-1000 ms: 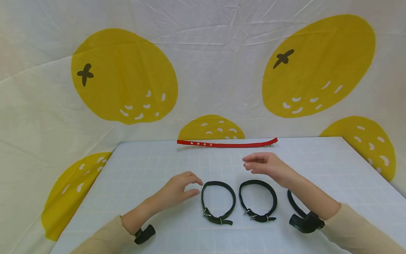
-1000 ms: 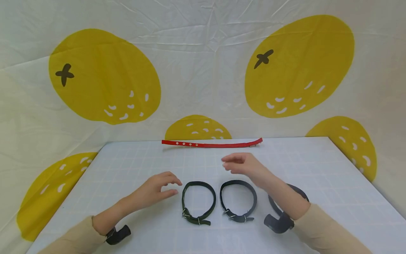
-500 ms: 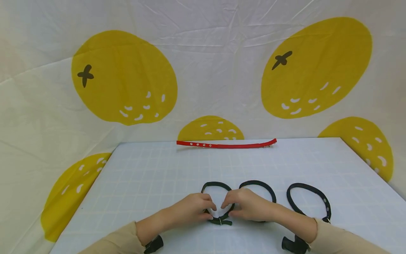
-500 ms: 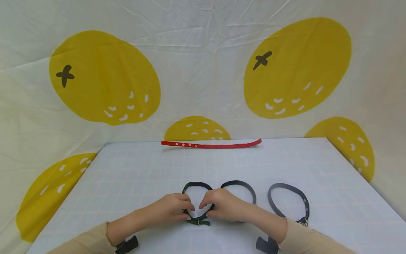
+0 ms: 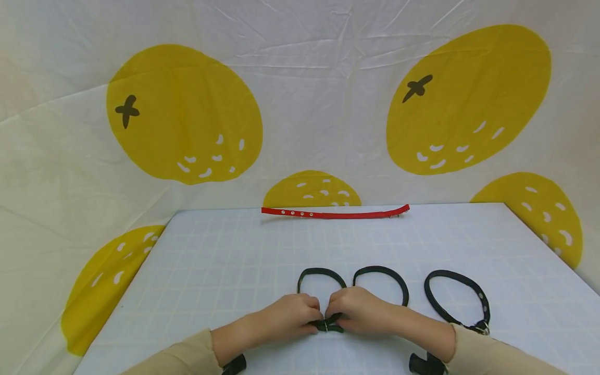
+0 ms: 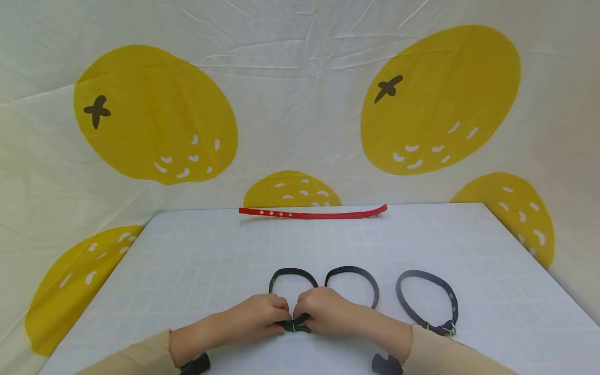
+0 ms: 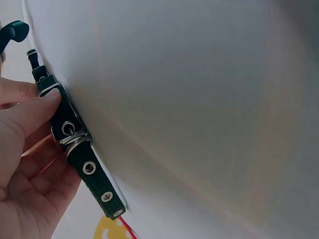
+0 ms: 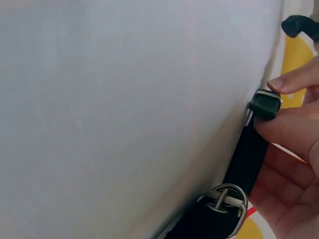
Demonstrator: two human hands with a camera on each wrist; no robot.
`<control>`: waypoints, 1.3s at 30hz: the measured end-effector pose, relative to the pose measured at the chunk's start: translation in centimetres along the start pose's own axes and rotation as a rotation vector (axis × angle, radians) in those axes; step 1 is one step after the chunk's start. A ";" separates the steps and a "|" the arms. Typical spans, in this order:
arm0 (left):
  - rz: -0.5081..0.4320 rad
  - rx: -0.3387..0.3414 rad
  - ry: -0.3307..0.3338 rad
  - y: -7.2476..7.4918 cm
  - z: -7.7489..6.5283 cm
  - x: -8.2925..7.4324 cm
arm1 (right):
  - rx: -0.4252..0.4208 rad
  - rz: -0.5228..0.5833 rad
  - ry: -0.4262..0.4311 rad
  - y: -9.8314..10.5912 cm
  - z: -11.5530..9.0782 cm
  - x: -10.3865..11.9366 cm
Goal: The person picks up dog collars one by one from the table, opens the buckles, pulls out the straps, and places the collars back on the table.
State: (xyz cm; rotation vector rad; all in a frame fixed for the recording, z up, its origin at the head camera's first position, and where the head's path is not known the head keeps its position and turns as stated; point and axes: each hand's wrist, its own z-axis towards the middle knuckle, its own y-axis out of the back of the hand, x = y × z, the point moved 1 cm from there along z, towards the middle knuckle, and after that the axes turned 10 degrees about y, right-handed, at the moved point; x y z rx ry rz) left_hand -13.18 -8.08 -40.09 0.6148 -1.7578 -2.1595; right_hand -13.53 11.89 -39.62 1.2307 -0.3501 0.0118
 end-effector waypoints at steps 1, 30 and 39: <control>0.003 0.002 0.002 0.0 0.0 -0.1 | 0.011 -0.012 -0.004 -0.1 0.0 -0.1; -0.293 -0.051 0.198 2.4 0.1 0.3 | -0.016 0.085 -0.072 4.0 -0.1 0.2; -0.526 -0.066 0.322 3.9 0.1 0.2 | -0.225 0.110 0.025 4.7 0.1 0.6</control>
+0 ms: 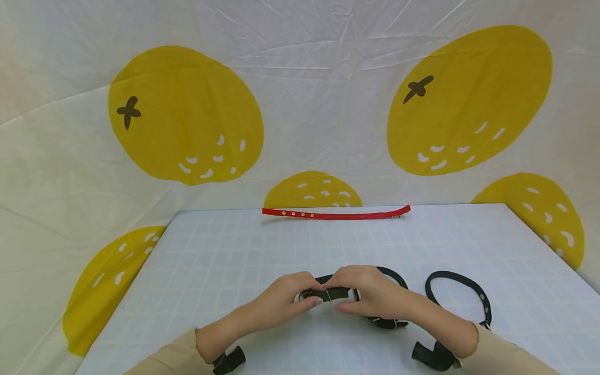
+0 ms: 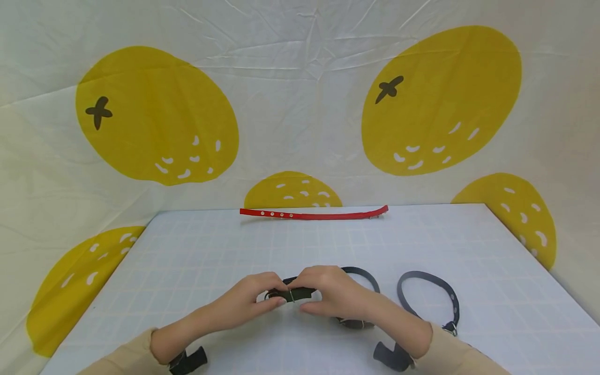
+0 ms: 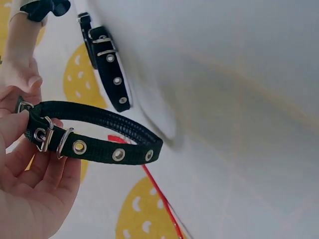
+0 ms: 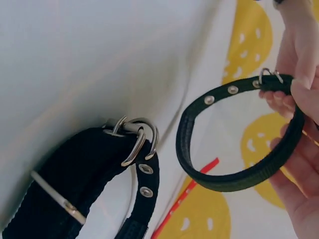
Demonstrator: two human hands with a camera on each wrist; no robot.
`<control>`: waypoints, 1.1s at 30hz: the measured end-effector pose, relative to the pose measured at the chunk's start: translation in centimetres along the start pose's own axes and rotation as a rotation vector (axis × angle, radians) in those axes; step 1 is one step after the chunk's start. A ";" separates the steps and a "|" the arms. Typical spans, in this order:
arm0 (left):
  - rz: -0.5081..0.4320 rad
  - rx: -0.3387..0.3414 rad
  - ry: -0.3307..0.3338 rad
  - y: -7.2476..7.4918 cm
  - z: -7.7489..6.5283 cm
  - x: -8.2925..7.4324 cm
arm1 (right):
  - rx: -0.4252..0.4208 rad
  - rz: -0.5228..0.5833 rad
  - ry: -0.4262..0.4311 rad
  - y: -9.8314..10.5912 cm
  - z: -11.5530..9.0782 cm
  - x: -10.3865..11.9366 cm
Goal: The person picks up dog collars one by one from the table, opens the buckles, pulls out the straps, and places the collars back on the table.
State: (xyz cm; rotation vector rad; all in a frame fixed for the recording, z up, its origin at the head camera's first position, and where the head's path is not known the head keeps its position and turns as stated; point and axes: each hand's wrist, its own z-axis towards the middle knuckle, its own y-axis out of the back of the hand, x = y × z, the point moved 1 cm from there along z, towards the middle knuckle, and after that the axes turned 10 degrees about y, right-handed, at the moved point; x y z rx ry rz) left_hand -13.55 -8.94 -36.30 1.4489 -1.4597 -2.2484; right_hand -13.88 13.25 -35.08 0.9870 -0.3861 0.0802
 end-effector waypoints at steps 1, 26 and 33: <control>-0.038 0.005 0.013 0.1 0.0 -0.1 | -0.032 0.010 0.023 0.0 0.1 0.0; 0.083 -0.381 -0.222 0.7 -0.2 -1.9 | -0.247 0.175 -0.129 0.9 1.1 0.5; 0.054 -0.489 -0.203 1.1 -0.1 -2.4 | -0.288 0.223 -0.206 1.1 1.2 0.6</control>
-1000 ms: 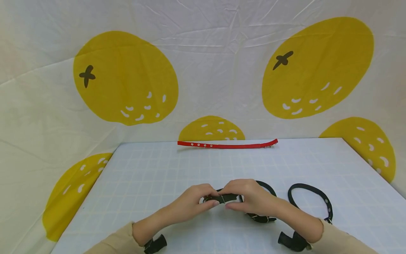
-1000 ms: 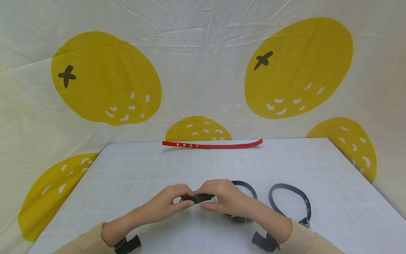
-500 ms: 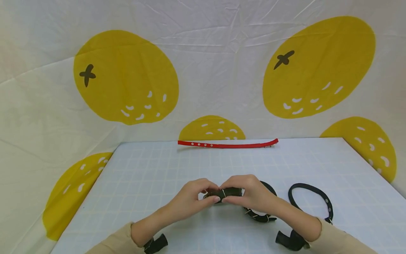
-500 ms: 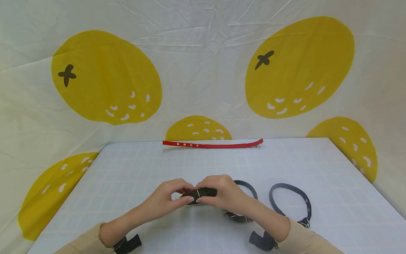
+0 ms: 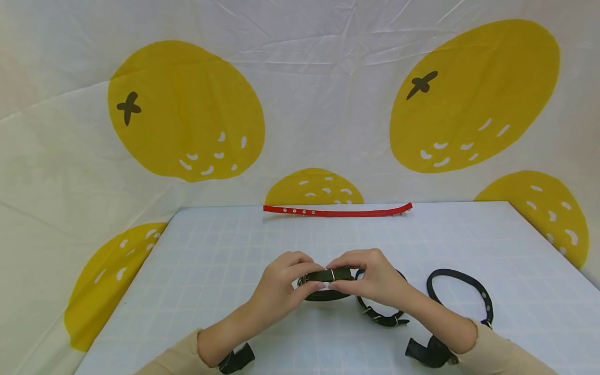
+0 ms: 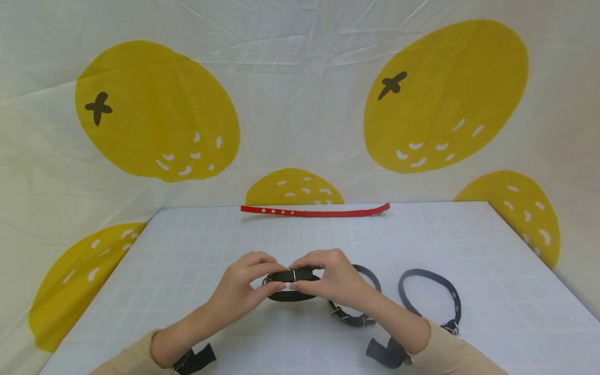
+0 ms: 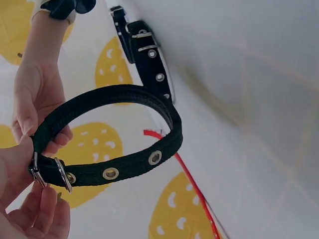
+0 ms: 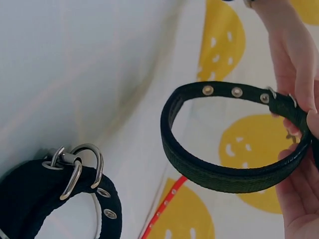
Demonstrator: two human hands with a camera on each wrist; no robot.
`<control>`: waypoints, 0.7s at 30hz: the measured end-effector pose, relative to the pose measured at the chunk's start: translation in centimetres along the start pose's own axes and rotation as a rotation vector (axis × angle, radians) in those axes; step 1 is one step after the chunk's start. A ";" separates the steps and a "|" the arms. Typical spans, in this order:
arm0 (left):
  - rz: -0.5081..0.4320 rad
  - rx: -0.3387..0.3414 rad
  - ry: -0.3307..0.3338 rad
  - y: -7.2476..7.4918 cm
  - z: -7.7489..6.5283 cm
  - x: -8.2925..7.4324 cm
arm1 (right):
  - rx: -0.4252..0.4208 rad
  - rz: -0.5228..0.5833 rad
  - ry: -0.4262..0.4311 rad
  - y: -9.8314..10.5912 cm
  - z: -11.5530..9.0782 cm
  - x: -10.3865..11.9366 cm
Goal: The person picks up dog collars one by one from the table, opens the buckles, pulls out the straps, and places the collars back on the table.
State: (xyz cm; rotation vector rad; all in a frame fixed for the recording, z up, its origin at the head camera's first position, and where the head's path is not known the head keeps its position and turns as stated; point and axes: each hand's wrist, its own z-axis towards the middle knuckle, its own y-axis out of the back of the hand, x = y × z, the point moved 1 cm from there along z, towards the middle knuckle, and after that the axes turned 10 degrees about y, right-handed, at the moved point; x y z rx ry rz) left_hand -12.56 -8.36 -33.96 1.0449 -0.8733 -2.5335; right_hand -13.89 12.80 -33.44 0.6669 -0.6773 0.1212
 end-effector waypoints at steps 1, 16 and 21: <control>-0.011 -0.009 0.015 0.0 0.0 0.0 | -0.006 -0.002 -0.012 0.0 0.0 0.0; -0.309 -0.056 0.182 0.0 -0.1 0.2 | -0.042 0.097 -0.183 0.5 0.1 0.1; -0.430 -0.034 0.299 -0.2 -0.2 0.4 | -0.052 0.135 -0.267 0.7 0.2 0.2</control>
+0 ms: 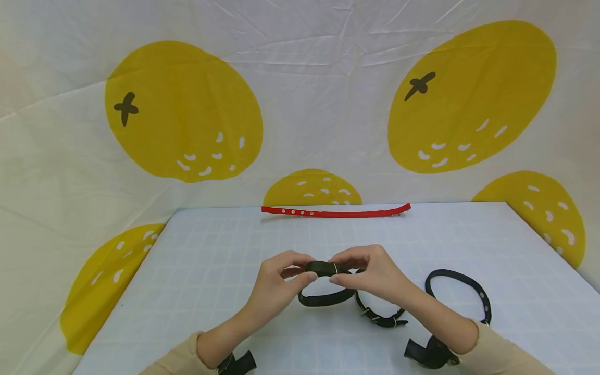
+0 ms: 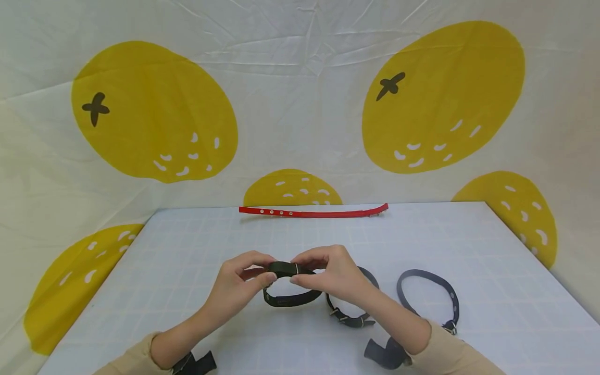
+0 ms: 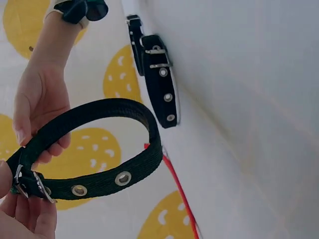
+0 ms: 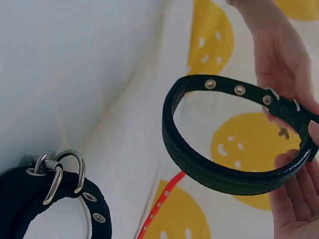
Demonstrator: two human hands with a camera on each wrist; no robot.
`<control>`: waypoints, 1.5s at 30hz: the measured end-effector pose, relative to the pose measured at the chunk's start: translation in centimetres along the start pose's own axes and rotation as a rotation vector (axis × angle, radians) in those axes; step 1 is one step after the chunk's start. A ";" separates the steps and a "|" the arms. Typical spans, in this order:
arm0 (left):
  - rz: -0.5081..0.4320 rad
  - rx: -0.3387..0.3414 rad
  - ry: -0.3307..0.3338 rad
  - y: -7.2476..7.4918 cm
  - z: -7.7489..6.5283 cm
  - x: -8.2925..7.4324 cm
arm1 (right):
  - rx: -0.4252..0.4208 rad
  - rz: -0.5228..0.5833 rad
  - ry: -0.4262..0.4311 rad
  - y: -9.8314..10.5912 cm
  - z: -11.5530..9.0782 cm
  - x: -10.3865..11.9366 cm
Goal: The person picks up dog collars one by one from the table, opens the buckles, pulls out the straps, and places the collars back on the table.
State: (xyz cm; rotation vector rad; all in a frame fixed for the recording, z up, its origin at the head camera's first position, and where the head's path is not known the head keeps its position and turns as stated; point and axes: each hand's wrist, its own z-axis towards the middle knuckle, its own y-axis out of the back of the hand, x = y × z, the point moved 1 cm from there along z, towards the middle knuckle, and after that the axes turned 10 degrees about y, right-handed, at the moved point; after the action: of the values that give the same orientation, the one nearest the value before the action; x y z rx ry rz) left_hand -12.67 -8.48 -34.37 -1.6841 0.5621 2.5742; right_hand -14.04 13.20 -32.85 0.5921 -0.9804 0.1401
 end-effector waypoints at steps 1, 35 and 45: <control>-0.030 0.005 0.034 0.0 0.0 0.1 | -0.003 0.005 -0.016 0.0 0.0 0.0; 0.091 -0.087 -0.179 -0.4 0.2 1.2 | -0.061 0.097 -0.206 -0.6 1.2 2.0; 0.246 -0.146 -0.402 -0.3 0.2 1.2 | -0.169 0.326 -0.223 -0.8 1.6 2.8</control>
State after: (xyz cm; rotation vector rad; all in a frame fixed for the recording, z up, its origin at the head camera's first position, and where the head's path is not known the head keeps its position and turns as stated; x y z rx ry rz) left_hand -13.32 -8.38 -35.42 -1.1300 0.6000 3.0797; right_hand -13.36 11.33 -30.27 0.2933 -1.2884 0.2819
